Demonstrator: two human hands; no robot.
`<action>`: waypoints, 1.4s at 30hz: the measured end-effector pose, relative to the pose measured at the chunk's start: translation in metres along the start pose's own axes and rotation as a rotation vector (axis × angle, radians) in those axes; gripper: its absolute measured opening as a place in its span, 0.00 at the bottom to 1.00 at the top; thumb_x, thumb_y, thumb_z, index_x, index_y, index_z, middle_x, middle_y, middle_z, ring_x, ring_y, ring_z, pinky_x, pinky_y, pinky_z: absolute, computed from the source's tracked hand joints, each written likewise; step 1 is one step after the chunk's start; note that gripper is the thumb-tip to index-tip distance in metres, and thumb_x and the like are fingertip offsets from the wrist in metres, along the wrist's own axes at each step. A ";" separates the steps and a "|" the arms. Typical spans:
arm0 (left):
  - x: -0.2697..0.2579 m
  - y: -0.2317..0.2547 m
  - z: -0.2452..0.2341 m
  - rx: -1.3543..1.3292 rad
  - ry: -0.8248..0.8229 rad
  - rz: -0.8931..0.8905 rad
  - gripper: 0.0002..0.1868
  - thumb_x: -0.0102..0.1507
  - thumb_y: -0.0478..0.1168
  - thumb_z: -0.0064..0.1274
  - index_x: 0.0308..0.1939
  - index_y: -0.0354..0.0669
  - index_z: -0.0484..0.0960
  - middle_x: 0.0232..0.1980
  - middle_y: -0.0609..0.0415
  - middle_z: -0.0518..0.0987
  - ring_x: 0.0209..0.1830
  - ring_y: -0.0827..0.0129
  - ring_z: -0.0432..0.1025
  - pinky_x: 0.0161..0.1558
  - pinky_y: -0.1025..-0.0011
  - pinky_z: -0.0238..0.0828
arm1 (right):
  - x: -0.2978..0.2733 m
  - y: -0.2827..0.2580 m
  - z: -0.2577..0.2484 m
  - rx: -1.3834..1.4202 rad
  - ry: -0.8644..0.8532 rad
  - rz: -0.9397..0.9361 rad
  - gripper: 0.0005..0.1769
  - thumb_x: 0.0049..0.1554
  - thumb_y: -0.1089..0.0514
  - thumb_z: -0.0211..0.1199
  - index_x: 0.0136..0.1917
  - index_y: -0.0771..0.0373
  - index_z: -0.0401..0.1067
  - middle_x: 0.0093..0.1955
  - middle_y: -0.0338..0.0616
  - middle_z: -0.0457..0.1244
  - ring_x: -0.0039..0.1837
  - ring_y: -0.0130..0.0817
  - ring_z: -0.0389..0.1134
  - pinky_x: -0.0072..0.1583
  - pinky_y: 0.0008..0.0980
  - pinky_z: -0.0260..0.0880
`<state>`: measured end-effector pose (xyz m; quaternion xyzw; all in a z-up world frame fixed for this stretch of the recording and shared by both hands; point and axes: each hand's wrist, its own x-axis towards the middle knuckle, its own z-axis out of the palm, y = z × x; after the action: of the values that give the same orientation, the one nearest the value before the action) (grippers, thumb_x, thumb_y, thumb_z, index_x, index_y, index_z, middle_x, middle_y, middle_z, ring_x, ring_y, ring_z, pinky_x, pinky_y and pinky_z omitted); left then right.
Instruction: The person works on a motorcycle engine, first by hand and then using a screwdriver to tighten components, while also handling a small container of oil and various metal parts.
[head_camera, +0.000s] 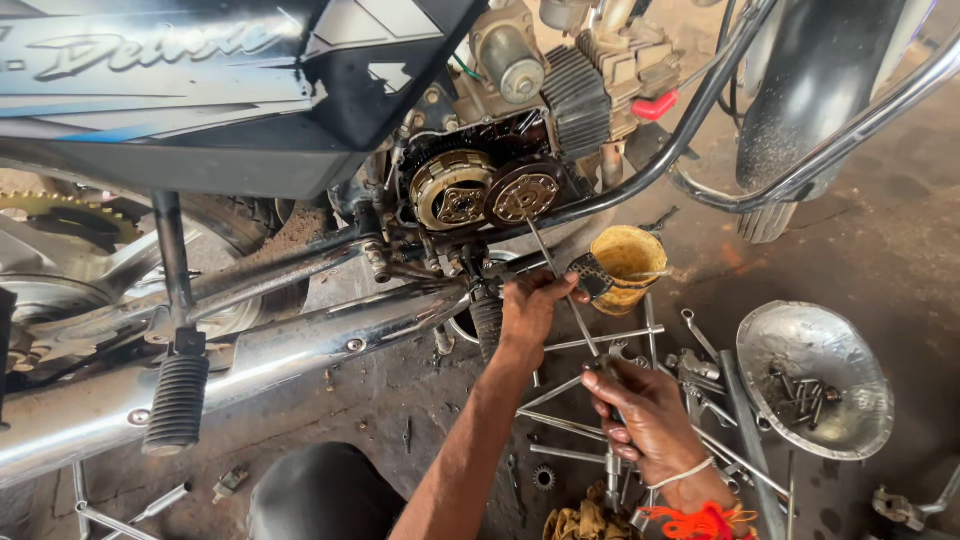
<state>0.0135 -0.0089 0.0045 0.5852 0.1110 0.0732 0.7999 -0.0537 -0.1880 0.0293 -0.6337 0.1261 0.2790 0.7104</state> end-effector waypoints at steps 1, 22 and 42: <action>0.001 -0.002 -0.001 -0.003 0.000 0.004 0.14 0.62 0.44 0.60 0.37 0.32 0.87 0.32 0.53 0.86 0.38 0.69 0.74 0.59 0.65 0.64 | -0.003 0.000 0.004 -0.024 -0.004 -0.035 0.14 0.52 0.56 0.71 0.43 0.67 0.71 0.27 0.35 0.57 0.22 0.21 0.51 0.22 0.26 0.43; 0.019 -0.049 -0.021 -0.769 0.199 -0.197 0.11 0.70 0.30 0.48 0.48 0.16 0.75 0.51 0.33 0.79 0.51 0.51 0.77 0.53 0.69 0.77 | -0.087 0.007 -0.072 -0.248 0.278 -0.008 0.22 0.53 0.51 0.72 0.58 0.62 0.76 0.27 0.43 0.58 0.23 0.30 0.54 0.24 0.33 0.49; 0.022 -0.002 -0.038 -0.540 -0.125 -0.139 0.17 0.74 0.41 0.38 0.55 0.32 0.79 0.52 0.42 0.83 0.46 0.66 0.79 0.49 0.71 0.81 | -0.086 0.014 -0.073 -0.207 0.124 -0.018 0.23 0.54 0.57 0.71 0.62 0.64 0.73 0.24 0.41 0.53 0.23 0.26 0.50 0.26 0.32 0.46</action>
<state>0.0244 0.0303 -0.0108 0.3452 0.0777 0.0089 0.9353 -0.1193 -0.2783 0.0514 -0.7207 0.1346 0.2446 0.6346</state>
